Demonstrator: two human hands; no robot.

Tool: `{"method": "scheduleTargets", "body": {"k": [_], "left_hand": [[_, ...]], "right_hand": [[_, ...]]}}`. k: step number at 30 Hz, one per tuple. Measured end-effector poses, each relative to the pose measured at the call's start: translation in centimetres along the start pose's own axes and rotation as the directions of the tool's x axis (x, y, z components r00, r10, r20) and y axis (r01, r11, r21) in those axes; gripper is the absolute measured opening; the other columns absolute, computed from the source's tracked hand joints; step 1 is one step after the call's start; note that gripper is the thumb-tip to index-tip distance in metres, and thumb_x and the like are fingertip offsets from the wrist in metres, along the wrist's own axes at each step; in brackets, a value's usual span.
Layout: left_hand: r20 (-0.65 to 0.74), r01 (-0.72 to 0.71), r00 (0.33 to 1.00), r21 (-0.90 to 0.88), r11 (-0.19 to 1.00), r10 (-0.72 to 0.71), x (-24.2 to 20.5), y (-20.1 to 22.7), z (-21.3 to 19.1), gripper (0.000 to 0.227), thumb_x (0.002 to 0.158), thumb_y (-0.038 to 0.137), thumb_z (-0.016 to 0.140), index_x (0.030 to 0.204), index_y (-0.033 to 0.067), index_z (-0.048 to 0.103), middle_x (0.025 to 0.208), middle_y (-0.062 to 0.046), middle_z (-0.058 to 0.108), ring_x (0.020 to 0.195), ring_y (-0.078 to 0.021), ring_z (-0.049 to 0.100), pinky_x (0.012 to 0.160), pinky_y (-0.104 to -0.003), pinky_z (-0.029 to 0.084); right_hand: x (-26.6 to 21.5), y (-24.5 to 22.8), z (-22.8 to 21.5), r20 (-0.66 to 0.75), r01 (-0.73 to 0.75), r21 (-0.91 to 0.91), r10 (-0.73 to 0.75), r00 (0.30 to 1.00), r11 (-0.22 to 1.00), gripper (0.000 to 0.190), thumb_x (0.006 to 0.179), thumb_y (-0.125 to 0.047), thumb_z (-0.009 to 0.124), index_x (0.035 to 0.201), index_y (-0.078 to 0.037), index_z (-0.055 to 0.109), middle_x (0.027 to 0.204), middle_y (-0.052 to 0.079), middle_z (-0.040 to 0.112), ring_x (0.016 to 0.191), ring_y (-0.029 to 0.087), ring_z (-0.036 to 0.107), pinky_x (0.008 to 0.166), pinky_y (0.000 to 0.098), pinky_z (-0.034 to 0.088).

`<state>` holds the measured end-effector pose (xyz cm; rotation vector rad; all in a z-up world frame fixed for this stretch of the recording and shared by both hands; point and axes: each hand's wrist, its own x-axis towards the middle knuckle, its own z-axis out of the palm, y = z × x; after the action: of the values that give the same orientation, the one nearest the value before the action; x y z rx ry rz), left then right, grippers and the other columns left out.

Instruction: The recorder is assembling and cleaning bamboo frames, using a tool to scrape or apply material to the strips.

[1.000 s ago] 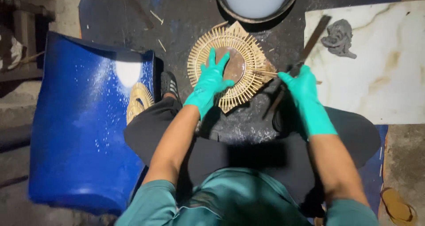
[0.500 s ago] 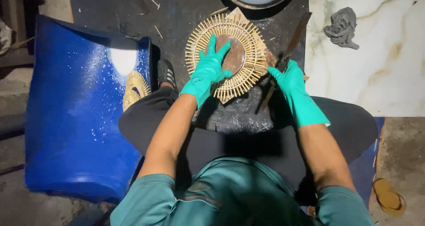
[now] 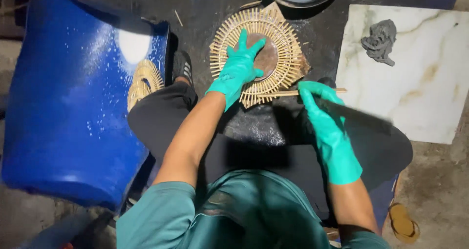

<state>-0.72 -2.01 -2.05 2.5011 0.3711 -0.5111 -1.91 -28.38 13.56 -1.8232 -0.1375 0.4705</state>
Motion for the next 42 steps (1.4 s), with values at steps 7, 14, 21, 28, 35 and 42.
{"method": "scheduleTargets", "body": {"k": [7, 14, 21, 28, 35, 42], "left_hand": [[0.068, 0.022, 0.997, -0.009, 1.000, -0.021, -0.3, 0.8, -0.9, 0.108, 0.065, 0.029, 0.095, 0.155, 0.0421, 0.037, 0.170, -0.018, -0.005, 0.148, -0.0556, 0.021, 0.122, -0.064, 0.019], [0.077, -0.033, 0.997, 0.008, 0.999, 0.032, -0.4, 0.4, -1.1, 0.106, 0.067, 0.030, 0.094, 0.156, 0.0412, 0.036, 0.169, -0.020, -0.002, 0.152, -0.0460, 0.023, 0.123, -0.066, 0.014], [0.052, -0.113, 0.992, -0.031, 0.993, 0.115, 0.9, -1.9, 1.2, 0.107, 0.066, 0.026, 0.093, 0.157, 0.0408, 0.038, 0.170, -0.020, -0.003, 0.154, -0.0473, 0.021, 0.124, -0.064, 0.015], [0.088, 0.011, 0.996, -0.022, 1.000, -0.009, -0.6, 0.0, -0.7, 0.107, 0.066, 0.034, 0.094, 0.156, 0.0431, 0.035, 0.169, -0.019, -0.005, 0.148, -0.0630, 0.011, 0.120, -0.067, 0.017], [0.097, 0.071, 0.993, -0.011, 0.997, -0.070, -1.7, 1.1, -2.0, 0.110, 0.064, 0.036, 0.095, 0.156, 0.0453, 0.034, 0.171, -0.018, -0.004, 0.145, -0.0641, 0.016, 0.123, -0.062, 0.020], [0.058, 0.063, 0.996, -0.003, 0.998, -0.063, -1.5, 1.4, -2.2, 0.114, 0.061, 0.037, 0.098, 0.155, 0.0461, 0.033, 0.168, -0.015, -0.005, 0.145, -0.0646, 0.015, 0.119, -0.066, 0.026]], "right_hand": [[0.0, 2.1, 1.5, 0.022, 0.079, -0.018, -0.078, 0.997, 0.997, 0.018, 0.102, -0.009, 0.070, 0.119, -0.004, 0.072, 0.117, 0.007, 0.073, 0.104, 0.015, 0.069, 0.094, 0.0298, 0.056], [-0.4, 4.2, 1.5, 0.001, 0.184, -0.087, -0.184, 0.983, 0.979, 0.017, 0.101, -0.006, 0.071, 0.117, -0.002, 0.072, 0.118, 0.009, 0.072, 0.107, 0.016, 0.068, 0.096, 0.0307, 0.055], [-0.2, 3.2, 1.4, -0.006, 0.137, 0.004, -0.137, 0.991, 0.991, 0.017, 0.101, -0.008, 0.070, 0.117, -0.004, 0.072, 0.115, 0.007, 0.073, 0.103, 0.015, 0.069, 0.094, 0.0295, 0.056], [2.0, 5.8, -1.3, -0.126, -0.143, -0.004, 0.141, 0.982, 0.990, 0.016, 0.098, -0.014, 0.075, 0.113, -0.007, 0.073, 0.103, 0.010, 0.073, 0.089, 0.014, 0.067, 0.081, 0.0292, 0.054], [6.6, 15.6, -2.5, -0.308, -0.343, -0.368, 0.235, 0.922, 0.864, 0.038, 0.090, -0.029, 0.085, 0.109, 0.000, 0.069, 0.100, 0.015, 0.076, 0.084, 0.023, 0.072, 0.076, 0.0384, 0.056], [8.0, 15.8, 0.6, -0.204, -0.353, -0.379, 0.295, 0.934, 0.856, 0.045, 0.089, -0.033, 0.082, 0.114, 0.000, 0.067, 0.102, 0.018, 0.075, 0.086, 0.029, 0.073, 0.075, 0.0432, 0.057]]}}
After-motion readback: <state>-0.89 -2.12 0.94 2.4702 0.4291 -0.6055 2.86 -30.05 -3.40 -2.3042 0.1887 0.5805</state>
